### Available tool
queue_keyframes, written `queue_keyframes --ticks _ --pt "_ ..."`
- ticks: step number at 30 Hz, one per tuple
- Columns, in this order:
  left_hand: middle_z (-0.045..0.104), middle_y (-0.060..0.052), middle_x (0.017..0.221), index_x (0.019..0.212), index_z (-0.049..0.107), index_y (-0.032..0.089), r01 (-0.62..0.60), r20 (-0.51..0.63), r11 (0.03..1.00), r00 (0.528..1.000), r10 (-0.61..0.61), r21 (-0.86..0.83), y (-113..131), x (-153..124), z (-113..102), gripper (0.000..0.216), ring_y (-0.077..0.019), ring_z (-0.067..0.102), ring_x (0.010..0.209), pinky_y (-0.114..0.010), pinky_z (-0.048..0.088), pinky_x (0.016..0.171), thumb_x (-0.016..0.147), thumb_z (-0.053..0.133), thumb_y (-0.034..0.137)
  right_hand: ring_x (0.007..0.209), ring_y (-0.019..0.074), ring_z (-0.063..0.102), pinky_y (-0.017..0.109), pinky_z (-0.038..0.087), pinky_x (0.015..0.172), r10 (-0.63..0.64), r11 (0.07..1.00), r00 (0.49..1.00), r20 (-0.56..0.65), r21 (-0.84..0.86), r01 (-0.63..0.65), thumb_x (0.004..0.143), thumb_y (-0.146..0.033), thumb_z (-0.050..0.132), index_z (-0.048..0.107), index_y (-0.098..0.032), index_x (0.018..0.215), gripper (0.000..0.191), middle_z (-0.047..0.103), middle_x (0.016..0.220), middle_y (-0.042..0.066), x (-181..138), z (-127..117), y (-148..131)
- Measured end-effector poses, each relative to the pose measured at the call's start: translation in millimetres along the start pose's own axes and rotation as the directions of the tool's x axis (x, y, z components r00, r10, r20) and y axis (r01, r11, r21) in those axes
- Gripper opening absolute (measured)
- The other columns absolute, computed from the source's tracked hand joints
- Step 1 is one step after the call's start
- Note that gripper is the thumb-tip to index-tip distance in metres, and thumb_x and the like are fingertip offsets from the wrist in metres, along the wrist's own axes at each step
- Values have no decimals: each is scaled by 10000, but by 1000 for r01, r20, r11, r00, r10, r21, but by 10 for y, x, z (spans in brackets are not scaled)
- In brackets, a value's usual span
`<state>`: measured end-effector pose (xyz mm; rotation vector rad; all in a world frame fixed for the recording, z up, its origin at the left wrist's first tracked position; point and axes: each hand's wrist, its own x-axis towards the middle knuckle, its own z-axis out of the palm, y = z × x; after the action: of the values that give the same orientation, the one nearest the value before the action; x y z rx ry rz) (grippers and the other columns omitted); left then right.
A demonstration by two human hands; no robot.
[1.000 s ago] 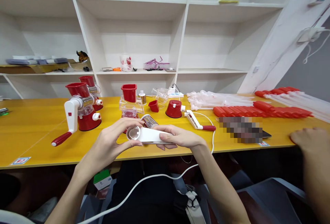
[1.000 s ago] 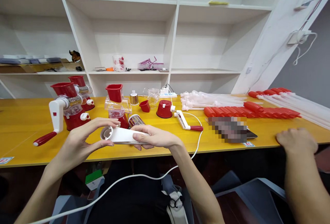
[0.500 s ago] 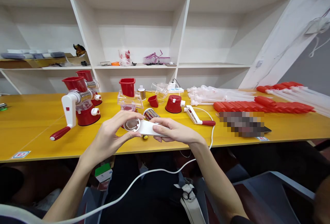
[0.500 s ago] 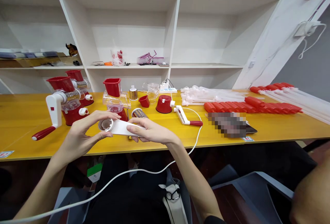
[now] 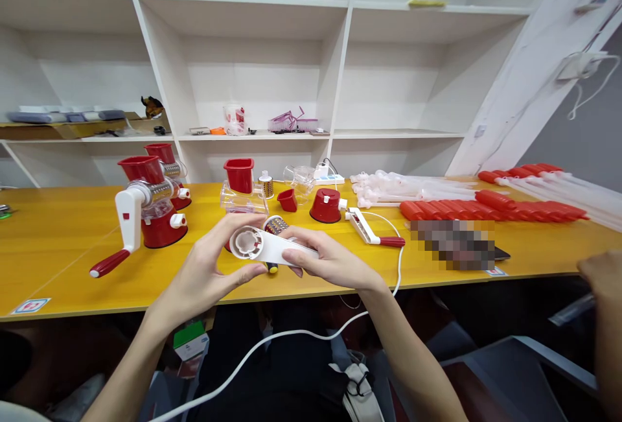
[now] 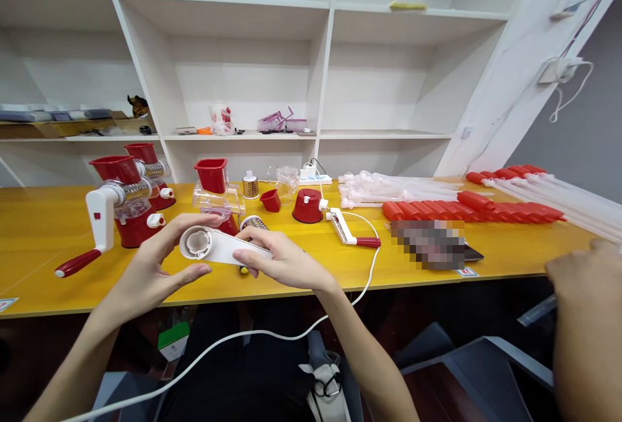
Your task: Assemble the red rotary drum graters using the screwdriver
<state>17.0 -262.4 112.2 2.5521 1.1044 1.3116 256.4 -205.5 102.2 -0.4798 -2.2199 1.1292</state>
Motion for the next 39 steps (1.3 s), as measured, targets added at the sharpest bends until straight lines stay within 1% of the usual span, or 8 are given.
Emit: queue_keyframes --ticks 2,6,10,15,21,27,34,39 --pt "582 -106 1419 1404 473 271 72 9 996 997 -72 -46 9 -12 14 573 -285 552 1325 -425 464 1109 892 682 421 676 99 531 219 394 646 -65 997 997 -31 -49 64 1006 -447 540 581 -171 1126 304 588 797 -13 -7 0 -1" --pt "568 -81 1442 1409 461 289 170 19 984 985 -169 -52 27 -24 55 555 -267 576 1300 -377 492 1071 911 648 447 697 116 559 230 413 680 -113 978 990 -87 -183 95 1003 -442 547 561 -185 1141 292 603 823 -10 -12 8 0" --pt "594 -67 1380 1337 497 273 195 -16 979 980 -196 -53 65 -36 100 465 -229 618 1219 -323 514 1008 924 628 442 697 115 566 229 408 685 -113 950 990 -85 -301 82 1009 -417 549 545 -197 1130 252 621 878 -4 -17 30 -19" --pt "648 -58 1232 1254 517 237 212 -68 975 974 -217 -71 140 -19 145 409 -186 674 1008 -265 551 831 915 636 430 706 135 565 241 398 682 -139 911 987 -80 -400 96 1020 -415 523 517 -199 1111 234 619 863 1 -26 87 -45" --pt "648 2 1041 1212 541 240 164 -127 986 978 -167 -28 131 -39 185 323 -116 629 791 -206 513 711 926 626 362 756 165 569 277 418 719 -80 869 994 -77 -495 31 1043 -448 454 468 -202 1123 260 604 944 36 -46 160 -46" --pt "661 10 998 1185 549 232 102 -158 994 983 -95 40 112 -69 185 301 -109 629 753 -198 503 680 921 632 350 717 182 574 272 399 665 -27 803 995 -94 -595 -35 1053 -443 430 454 -195 1119 258 605 885 34 -70 202 -114" --pt "671 6 1021 1190 537 232 68 -192 996 980 -56 57 114 -58 220 323 -108 658 782 -191 525 707 915 658 351 693 163 560 254 375 623 -41 845 994 -102 -535 -20 1044 -428 453 477 -189 1051 240 579 849 22 -36 177 -116" --pt "637 -52 1286 1336 473 273 63 -97 998 993 -65 -24 102 -59 174 534 -193 654 1142 -255 537 930 873 719 377 588 93 485 215 371 571 -79 978 997 -22 -194 73 1032 -472 436 454 -194 936 296 483 763 -28 10 87 -22"
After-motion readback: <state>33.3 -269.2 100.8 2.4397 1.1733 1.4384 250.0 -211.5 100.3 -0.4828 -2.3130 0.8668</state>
